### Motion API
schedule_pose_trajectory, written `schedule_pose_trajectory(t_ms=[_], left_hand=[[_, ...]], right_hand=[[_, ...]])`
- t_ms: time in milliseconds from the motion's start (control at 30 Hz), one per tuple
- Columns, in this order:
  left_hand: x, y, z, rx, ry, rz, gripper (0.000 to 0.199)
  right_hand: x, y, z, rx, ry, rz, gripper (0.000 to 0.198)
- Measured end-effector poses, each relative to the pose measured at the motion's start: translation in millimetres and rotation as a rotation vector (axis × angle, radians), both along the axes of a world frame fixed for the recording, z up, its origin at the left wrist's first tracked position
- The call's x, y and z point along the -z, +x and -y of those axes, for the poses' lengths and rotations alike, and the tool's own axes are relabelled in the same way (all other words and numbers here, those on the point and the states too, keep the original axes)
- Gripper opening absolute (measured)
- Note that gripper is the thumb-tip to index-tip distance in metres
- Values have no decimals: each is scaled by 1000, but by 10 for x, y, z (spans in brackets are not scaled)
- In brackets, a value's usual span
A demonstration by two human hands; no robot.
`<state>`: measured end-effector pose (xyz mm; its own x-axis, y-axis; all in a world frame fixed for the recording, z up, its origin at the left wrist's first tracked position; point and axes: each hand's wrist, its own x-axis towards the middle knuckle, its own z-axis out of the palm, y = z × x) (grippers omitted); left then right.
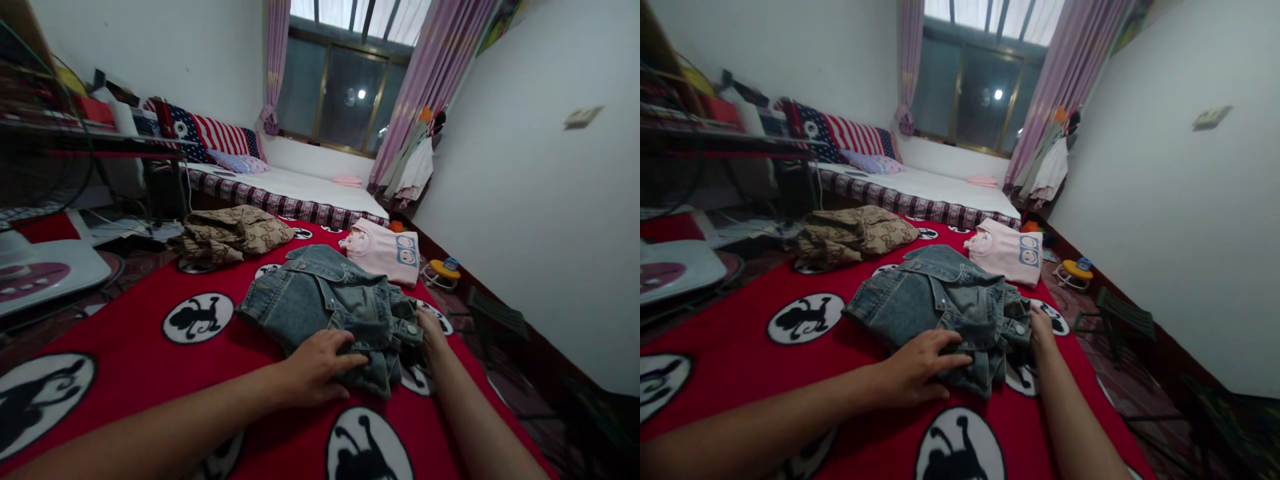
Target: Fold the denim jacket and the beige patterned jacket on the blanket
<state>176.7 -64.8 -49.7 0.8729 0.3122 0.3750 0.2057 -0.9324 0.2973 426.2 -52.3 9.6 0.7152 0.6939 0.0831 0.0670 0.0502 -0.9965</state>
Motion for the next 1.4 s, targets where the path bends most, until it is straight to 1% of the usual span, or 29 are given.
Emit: schedule_pose_trajectory(t_ms=[33, 67, 133, 167, 233, 300, 333, 367, 433, 467, 500, 533, 567, 667, 700, 733, 767, 800, 867, 933, 1000, 1033, 1067, 1100, 1133, 1200, 1267, 1333, 1400], left_hand=[[-26, -6, -41, 18, -84, 25, 56], [-100, -19, -94, 38, -167, 45, 47], [-330, -58, -239, 30, -303, 81, 33], [-451, -79, -332, -5, -333, 112, 30], [-640, -126, -567, -139, -294, 217, 26], [-705, -178, -854, -309, -171, 287, 28], [-687, -203, -1002, -398, -114, 271, 33], [-638, -224, -1140, -484, -75, 215, 41], [-484, -249, -1353, -613, -43, 59, 56], [-398, -251, -1417, -649, -35, -8, 59], [-318, -249, -1453, -671, -25, -53, 59], [-252, -243, -1465, -684, -11, -73, 58], [-202, -238, -1460, -696, 3, -72, 56], [-142, -234, -1416, -708, 8, -34, 57], [-140, -240, -1412, -705, -4, -17, 58], [-139, -247, -1418, -702, -23, 0, 59], [-138, -256, -1435, -703, -47, 20, 60], [-134, -267, -1460, -713, -78, 44, 60], [-123, -291, -1526, -757, -152, 95, 58], [-115, -317, -1593, -803, -218, 133, 56], [-123, -340, -1638, -856, -266, 146, 56], [-134, -349, -1651, -893, -289, 135, 58], [-147, -355, -1655, -938, -311, 117, 63], [-161, -358, -1654, -984, -329, 95, 68], [-174, -359, -1646, -1022, -340, 76, 72], [-191, -354, -1621, -1055, -331, 70, 75], [-195, -345, -1590, -1060, -299, 110, 73], [-188, -337, -1564, -1068, -276, 160, 70], [-178, -333, -1548, -1077, -268, 203, 69]], right_hand=[[112, 64, 47, 2, -35, -14, 33], [221, 131, 80, -11, -59, -22, 33], [406, 256, 101, -50, -79, -3, 35], [465, 304, 95, -57, -78, 29, 37], [472, 351, 68, 4, -36, 145, 40], [318, 314, 52, 117, 67, 313, 44], [196, 261, 54, 150, 132, 403, 47], [61, 185, 61, 149, 194, 491, 49], [-172, -15, 78, 62, 270, 654, 48], [-237, -126, 80, 5, 282, 733, 47], [-254, -235, 74, -43, 279, 817, 48], [-220, -334, 60, -91, 248, 906, 49], [-143, -416, 38, -148, 181, 995, 51], [201, -537, -39, -397, -186, 1190, 53], [300, -540, -57, -467, -289, 1223, 52], [375, -529, -68, -511, -348, 1242, 52], [425, -511, -69, -524, -364, 1248, 51], [454, -489, -63, -513, -345, 1239, 49], [479, -443, -28, -454, -252, 1175, 42], [502, -397, 22, -320, -124, 1106, 39], [534, -351, 70, -119, -52, 1116, 42], [545, -327, 91, -11, -71, 1143, 47], [549, -303, 108, 80, -137, 1164, 54], [540, -279, 123, 141, -243, 1157, 64], [520, -257, 135, 165, -368, 1114, 72], [447, -215, 154, 123, -585, 972, 83], [359, -181, 166, 53, -716, 877, 86], [294, -152, 168, 16, -756, 828, 88], [274, -126, 160, -18, -711, 726, 91]])
